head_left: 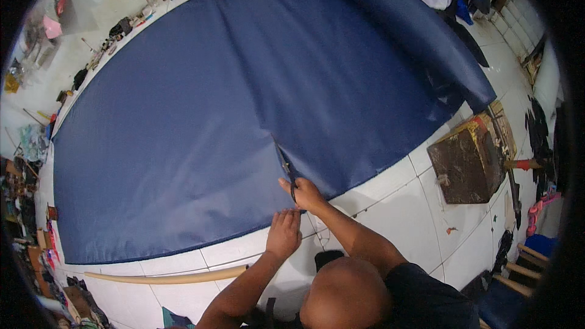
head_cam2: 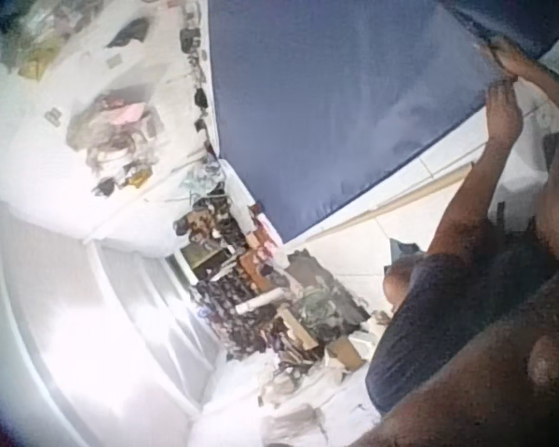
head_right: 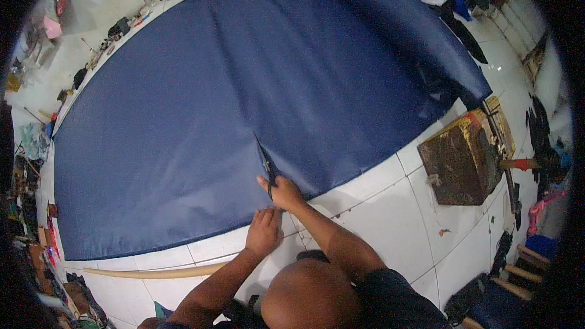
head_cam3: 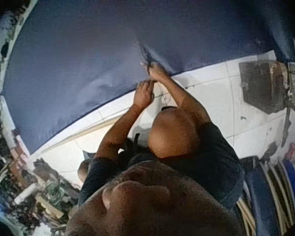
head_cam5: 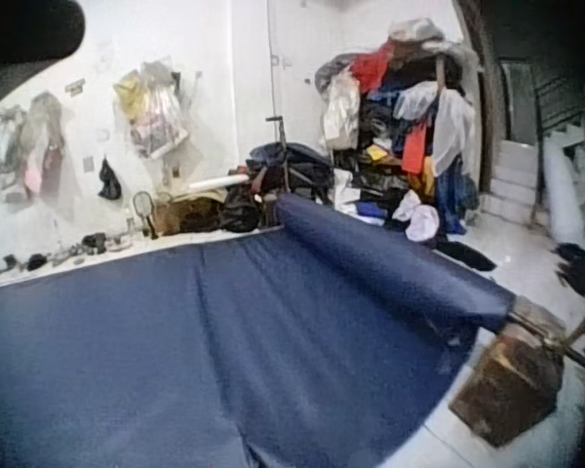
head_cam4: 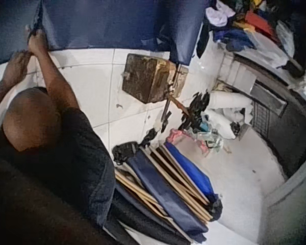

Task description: The person spreads a piece of blue fabric on the floor, places a circular weight on one corner, aligns a long wooden rod along the edge, and cuts a straight line through the fabric using shears.

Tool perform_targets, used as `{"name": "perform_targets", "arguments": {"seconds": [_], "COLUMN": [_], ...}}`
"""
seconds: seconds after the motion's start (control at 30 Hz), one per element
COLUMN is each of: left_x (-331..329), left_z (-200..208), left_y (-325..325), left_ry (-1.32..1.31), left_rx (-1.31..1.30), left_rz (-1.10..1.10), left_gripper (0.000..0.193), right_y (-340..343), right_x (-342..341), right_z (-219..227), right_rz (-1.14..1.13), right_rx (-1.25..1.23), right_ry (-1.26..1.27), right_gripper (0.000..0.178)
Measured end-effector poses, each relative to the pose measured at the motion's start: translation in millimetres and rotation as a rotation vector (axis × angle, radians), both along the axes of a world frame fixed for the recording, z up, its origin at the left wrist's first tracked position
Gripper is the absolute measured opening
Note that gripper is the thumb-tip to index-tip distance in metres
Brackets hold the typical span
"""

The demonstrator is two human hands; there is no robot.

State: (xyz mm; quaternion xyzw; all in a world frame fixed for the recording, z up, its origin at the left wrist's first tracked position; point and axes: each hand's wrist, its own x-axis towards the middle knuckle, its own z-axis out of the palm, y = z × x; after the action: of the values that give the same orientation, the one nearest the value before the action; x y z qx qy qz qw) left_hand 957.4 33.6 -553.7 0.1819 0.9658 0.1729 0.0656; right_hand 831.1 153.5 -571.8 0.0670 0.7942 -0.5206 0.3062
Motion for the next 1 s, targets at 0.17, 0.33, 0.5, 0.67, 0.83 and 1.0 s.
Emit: {"name": "perform_targets", "arguments": {"seconds": [0.17, 0.33, 0.5, 0.67, 0.83, 1.0], "left_x": [1.0, -0.6, 1.2, -1.8, -8.9, -15.0], "left_z": [5.4, 4.4, 6.7, 4.5, 4.5, 16.1], "left_y": [-1.1, 2.2, 1.9, 4.3, 0.6, 3.8], "left_ry": [-0.048, -0.074, -0.127, -0.129, -0.175, -0.203], "left_rx": [-0.037, -0.075, -0.095, -0.123, -0.015, 0.142], "left_rz": [0.008, 0.009, 0.027, 0.011, 0.062, 0.173], "left_gripper": [0.073, 0.075, 0.074, 0.072, 0.068, 0.066], "right_y": [-17.8, -19.4, -25.2, -43.1, -33.2, -23.8], "right_x": [-46.0, -41.8, -49.5, -88.5, -77.8, -73.9], "right_z": [15.9, -16.0, 8.1, 0.4, 8.1, 16.1], "right_rz": [-0.003, -0.044, -0.066, -0.07, -0.026, -0.002], "right_rx": [-0.097, -0.022, -0.061, -0.053, -0.236, -0.177], "right_ry": [-0.031, 0.203, 0.051, 0.045, -0.102, -0.148], "right_gripper": [0.067, 0.062, 0.066, 0.061, 0.06, 0.063]}}
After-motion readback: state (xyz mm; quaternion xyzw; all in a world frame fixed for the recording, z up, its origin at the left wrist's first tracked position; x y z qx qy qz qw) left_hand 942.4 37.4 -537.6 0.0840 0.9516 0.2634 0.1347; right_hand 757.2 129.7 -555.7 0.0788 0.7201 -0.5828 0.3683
